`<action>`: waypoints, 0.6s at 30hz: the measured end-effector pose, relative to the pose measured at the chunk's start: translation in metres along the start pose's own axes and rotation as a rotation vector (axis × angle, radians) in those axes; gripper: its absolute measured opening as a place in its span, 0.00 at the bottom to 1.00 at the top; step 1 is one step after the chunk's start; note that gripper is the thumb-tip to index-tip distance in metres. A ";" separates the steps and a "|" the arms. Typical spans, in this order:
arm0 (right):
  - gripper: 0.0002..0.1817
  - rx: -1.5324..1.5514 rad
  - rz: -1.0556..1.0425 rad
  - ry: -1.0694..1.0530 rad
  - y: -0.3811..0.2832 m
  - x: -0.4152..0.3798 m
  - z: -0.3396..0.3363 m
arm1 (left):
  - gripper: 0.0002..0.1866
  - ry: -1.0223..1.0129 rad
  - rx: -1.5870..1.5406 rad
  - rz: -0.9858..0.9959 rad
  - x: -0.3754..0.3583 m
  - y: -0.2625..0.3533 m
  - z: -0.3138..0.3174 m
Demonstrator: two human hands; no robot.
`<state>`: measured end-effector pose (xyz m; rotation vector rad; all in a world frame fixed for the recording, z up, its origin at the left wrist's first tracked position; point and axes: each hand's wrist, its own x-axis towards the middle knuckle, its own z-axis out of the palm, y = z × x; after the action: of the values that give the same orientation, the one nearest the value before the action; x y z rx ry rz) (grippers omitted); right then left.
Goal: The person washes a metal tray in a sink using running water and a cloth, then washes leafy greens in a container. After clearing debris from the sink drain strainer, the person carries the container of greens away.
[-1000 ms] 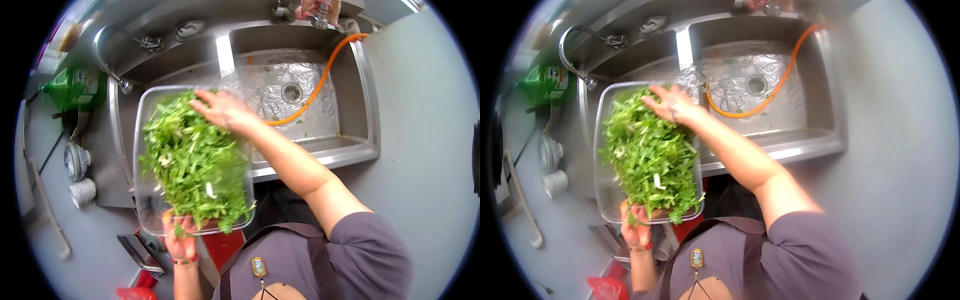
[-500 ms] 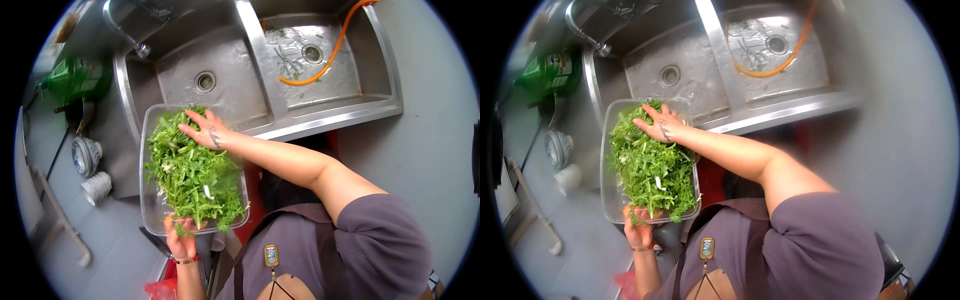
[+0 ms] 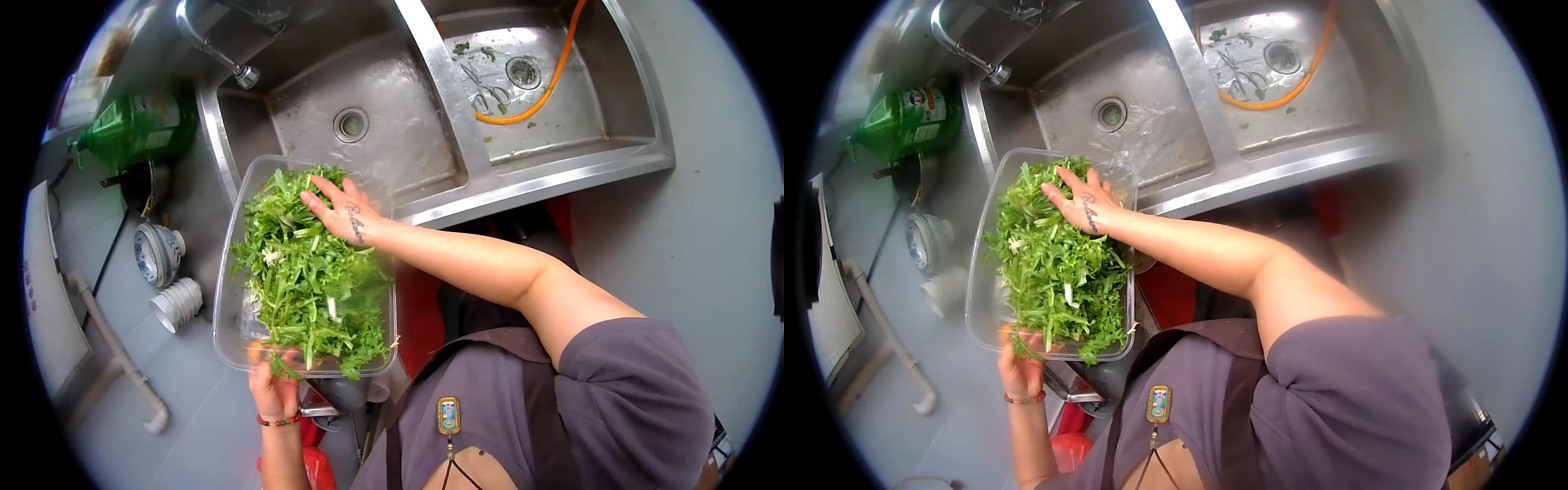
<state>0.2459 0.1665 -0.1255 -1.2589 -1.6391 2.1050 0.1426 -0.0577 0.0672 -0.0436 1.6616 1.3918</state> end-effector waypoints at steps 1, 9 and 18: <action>0.42 -0.005 0.012 -0.026 -0.003 -0.003 -0.006 | 0.20 -0.013 0.024 0.012 0.001 0.000 0.003; 0.45 0.074 0.008 -0.048 -0.008 -0.006 -0.002 | 0.24 0.003 0.149 0.044 -0.003 0.008 0.017; 0.47 0.055 0.020 -0.035 -0.008 -0.007 0.000 | 0.22 0.012 0.182 0.056 -0.007 0.008 0.038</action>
<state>0.2477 0.1651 -0.1149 -1.2336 -1.5776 2.1804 0.1652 -0.0286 0.0804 0.0998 1.8047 1.2782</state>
